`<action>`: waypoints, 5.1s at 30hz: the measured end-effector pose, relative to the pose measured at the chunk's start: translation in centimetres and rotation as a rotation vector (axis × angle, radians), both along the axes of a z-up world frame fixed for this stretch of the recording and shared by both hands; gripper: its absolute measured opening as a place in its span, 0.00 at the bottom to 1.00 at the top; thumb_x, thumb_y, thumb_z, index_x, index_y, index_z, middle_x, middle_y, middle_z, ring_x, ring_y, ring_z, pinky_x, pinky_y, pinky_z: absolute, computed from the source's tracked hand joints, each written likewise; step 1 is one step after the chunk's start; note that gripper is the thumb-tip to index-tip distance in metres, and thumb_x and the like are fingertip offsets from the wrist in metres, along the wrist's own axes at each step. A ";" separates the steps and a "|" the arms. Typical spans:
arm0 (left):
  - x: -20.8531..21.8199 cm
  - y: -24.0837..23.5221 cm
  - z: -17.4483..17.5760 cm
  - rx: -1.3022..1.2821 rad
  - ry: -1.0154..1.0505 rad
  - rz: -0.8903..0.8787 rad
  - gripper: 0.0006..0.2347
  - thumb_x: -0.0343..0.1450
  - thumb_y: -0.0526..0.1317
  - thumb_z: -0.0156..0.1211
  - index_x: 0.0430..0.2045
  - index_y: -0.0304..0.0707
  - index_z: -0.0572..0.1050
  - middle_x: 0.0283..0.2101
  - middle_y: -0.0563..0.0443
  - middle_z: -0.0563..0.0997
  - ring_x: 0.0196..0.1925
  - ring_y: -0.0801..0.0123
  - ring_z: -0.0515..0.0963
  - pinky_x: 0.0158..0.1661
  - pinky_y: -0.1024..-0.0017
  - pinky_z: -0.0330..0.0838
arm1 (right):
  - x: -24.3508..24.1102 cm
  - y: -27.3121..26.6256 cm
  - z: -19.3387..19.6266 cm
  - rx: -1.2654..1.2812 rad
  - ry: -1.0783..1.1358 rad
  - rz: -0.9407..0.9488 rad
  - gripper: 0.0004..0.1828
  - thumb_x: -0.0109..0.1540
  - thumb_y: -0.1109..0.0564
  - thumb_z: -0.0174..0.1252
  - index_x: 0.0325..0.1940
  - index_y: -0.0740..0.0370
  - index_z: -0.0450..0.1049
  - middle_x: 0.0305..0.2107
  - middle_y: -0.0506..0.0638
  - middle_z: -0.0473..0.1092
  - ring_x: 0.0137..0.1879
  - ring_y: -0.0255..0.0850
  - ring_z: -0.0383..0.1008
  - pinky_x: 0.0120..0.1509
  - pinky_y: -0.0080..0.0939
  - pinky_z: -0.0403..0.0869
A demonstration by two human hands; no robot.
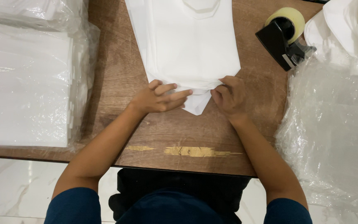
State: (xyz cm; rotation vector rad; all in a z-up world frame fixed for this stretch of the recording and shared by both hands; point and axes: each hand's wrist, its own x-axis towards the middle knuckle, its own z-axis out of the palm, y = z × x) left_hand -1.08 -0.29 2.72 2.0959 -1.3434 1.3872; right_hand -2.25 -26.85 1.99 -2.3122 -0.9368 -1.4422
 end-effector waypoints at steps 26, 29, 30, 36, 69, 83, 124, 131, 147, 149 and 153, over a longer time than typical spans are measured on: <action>-0.8 -0.5 -0.6 -0.015 0.018 0.030 0.07 0.72 0.48 0.61 0.24 0.56 0.75 0.60 0.76 0.73 0.55 0.77 0.60 0.47 0.73 0.51 | 0.6 -0.6 -1.1 -0.011 0.090 0.201 0.06 0.55 0.63 0.58 0.30 0.56 0.67 0.40 0.51 0.70 0.40 0.43 0.69 0.42 0.41 0.67; -0.9 -0.2 -1.6 -0.053 -0.012 0.090 0.06 0.72 0.48 0.61 0.25 0.58 0.75 0.59 0.78 0.73 0.54 0.77 0.60 0.48 0.70 0.50 | 0.5 -0.9 -1.6 -0.037 0.147 0.258 0.07 0.55 0.60 0.58 0.32 0.54 0.65 0.41 0.51 0.70 0.42 0.44 0.71 0.44 0.42 0.67; -0.8 -0.1 -2.1 -0.061 -0.009 0.129 0.06 0.72 0.49 0.62 0.26 0.59 0.74 0.58 0.79 0.73 0.54 0.77 0.60 0.50 0.69 0.48 | 0.4 -0.9 -1.6 -0.062 0.149 0.283 0.08 0.55 0.60 0.57 0.32 0.54 0.64 0.41 0.52 0.71 0.42 0.45 0.71 0.44 0.43 0.68; -0.7 -0.2 -2.4 -0.060 -0.035 0.130 0.07 0.74 0.48 0.59 0.24 0.60 0.75 0.56 0.80 0.76 0.54 0.79 0.63 0.49 0.67 0.46 | 0.5 -0.9 -1.5 -0.089 0.290 0.420 0.15 0.54 0.51 0.61 0.38 0.53 0.64 0.45 0.54 0.70 0.44 0.48 0.72 0.44 0.45 0.71; 1.6 5.0 3.6 -0.618 1.604 0.372 0.31 0.77 0.50 0.48 0.67 0.32 0.39 0.70 0.27 0.44 0.74 0.37 0.42 0.66 0.36 0.33 | -4.8 -0.2 11.1 0.130 0.881 -0.143 0.19 0.62 0.51 0.64 0.55 0.56 0.72 0.46 0.47 0.73 0.56 0.43 0.74 0.61 0.42 0.72; 6.6 4.9 -0.9 -1.007 1.277 -0.080 0.24 0.72 0.40 0.29 0.65 0.30 0.56 0.66 0.32 0.62 0.70 0.45 0.58 0.71 0.52 0.46 | 8.6 -0.4 1.2 0.782 1.148 0.219 0.30 0.66 0.58 0.55 0.71 0.66 0.57 0.62 0.60 0.60 0.69 0.52 0.60 0.74 0.50 0.60; -14.1 1.7 7.5 -0.786 1.918 0.010 0.37 0.71 0.37 0.50 0.69 0.33 0.30 0.71 0.24 0.25 0.73 0.36 0.19 0.67 0.40 0.19 | -6.3 2.7 11.7 0.377 1.765 -0.587 0.48 0.61 0.32 0.56 0.66 0.78 0.62 0.54 0.71 0.68 0.57 0.59 0.73 0.51 0.61 0.76; -13.9 1.0 6.5 -0.896 1.885 -0.004 0.37 0.70 0.38 0.51 0.69 0.34 0.31 0.70 0.22 0.25 0.73 0.35 0.21 0.67 0.39 0.19 | -6.5 4.9 15.5 0.633 1.864 -0.410 0.42 0.61 0.42 0.59 0.70 0.71 0.59 0.56 0.67 0.68 0.59 0.59 0.71 0.58 0.62 0.73; -21.9 -8.0 5.6 -1.190 1.563 -0.219 0.28 0.66 0.37 0.54 0.55 0.43 0.43 0.57 0.40 0.55 0.55 0.56 0.66 0.50 0.64 0.73 | 2.7 1.2 13.6 -0.181 1.756 -0.406 0.35 0.56 0.54 0.62 0.68 0.43 0.64 0.60 0.42 0.69 0.62 0.42 0.69 0.63 0.41 0.65; -23.6 -9.7 4.1 -1.110 1.529 -0.166 0.28 0.64 0.38 0.55 0.54 0.39 0.45 0.61 0.40 0.47 0.61 0.55 0.58 0.59 0.60 0.62 | 2.8 3.3 15.5 -0.286 1.753 -0.443 0.30 0.58 0.56 0.59 0.65 0.45 0.66 0.59 0.44 0.69 0.62 0.45 0.68 0.62 0.45 0.65; -25.9 -11.1 3.6 -0.846 1.620 -0.199 0.27 0.66 0.37 0.57 0.54 0.34 0.48 0.63 0.38 0.40 0.74 0.51 0.35 0.70 0.53 0.44 | 3.8 5.4 16.0 -0.507 1.726 -0.451 0.30 0.60 0.58 0.56 0.67 0.44 0.63 0.62 0.47 0.66 0.64 0.50 0.67 0.62 0.52 0.67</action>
